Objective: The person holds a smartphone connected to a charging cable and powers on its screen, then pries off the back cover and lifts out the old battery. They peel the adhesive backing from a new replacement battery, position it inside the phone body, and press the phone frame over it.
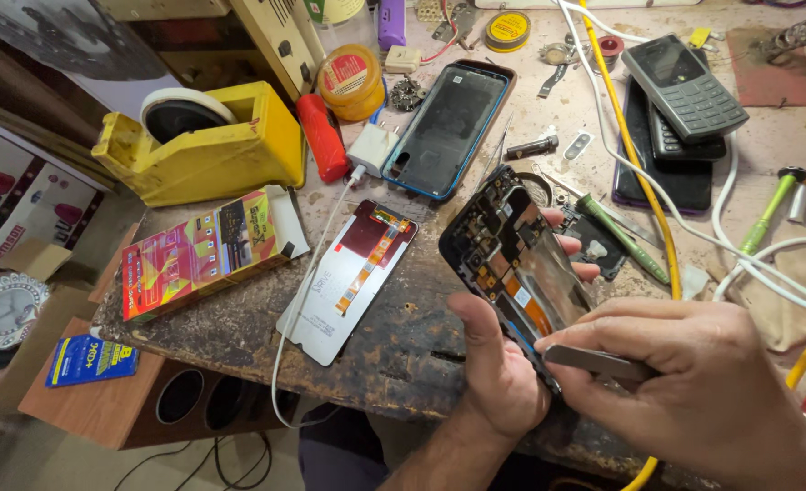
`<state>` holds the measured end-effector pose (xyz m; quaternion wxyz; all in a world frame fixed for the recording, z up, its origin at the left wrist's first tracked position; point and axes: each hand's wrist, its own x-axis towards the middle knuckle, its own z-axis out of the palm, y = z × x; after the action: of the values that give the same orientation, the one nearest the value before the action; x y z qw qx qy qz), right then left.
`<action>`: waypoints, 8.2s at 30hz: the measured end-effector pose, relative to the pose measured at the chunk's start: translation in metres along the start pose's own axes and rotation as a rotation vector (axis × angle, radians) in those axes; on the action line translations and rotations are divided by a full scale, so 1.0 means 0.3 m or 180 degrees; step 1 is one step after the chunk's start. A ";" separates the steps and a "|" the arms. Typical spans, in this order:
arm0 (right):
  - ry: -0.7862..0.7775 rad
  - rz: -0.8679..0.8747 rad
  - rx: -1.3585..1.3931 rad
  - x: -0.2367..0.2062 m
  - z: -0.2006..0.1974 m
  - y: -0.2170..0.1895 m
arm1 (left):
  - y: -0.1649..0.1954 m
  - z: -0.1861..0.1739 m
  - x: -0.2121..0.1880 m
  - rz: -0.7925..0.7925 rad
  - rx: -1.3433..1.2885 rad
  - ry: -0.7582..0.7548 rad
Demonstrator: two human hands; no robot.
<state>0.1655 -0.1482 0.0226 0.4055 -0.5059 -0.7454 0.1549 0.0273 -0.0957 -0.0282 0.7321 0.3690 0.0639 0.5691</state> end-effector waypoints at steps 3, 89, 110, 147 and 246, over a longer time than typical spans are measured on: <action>-0.0052 0.0263 -0.0100 -0.005 0.005 0.016 | -0.001 -0.004 0.002 -0.0019 0.0025 -0.0014; 0.0547 0.0366 -0.0291 0.071 -0.053 0.060 | 0.036 0.017 0.030 -0.0528 -0.0582 0.0028; -0.0339 -0.1102 -0.1515 0.060 -0.048 0.064 | 0.036 -0.001 0.031 -0.0708 -0.0318 -0.0207; -0.0431 0.0074 -0.1121 0.078 -0.060 0.079 | 0.049 -0.019 0.048 -0.0963 0.0105 -0.0154; -0.0736 -0.0131 -0.0355 -0.017 -0.029 0.212 | 0.109 -0.051 0.167 0.0289 -0.0389 0.0726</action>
<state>0.2127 -0.1262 -0.0151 0.2912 -0.4911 -0.8048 0.1621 0.0109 -0.0419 -0.0029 0.7147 0.2591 0.0952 0.6427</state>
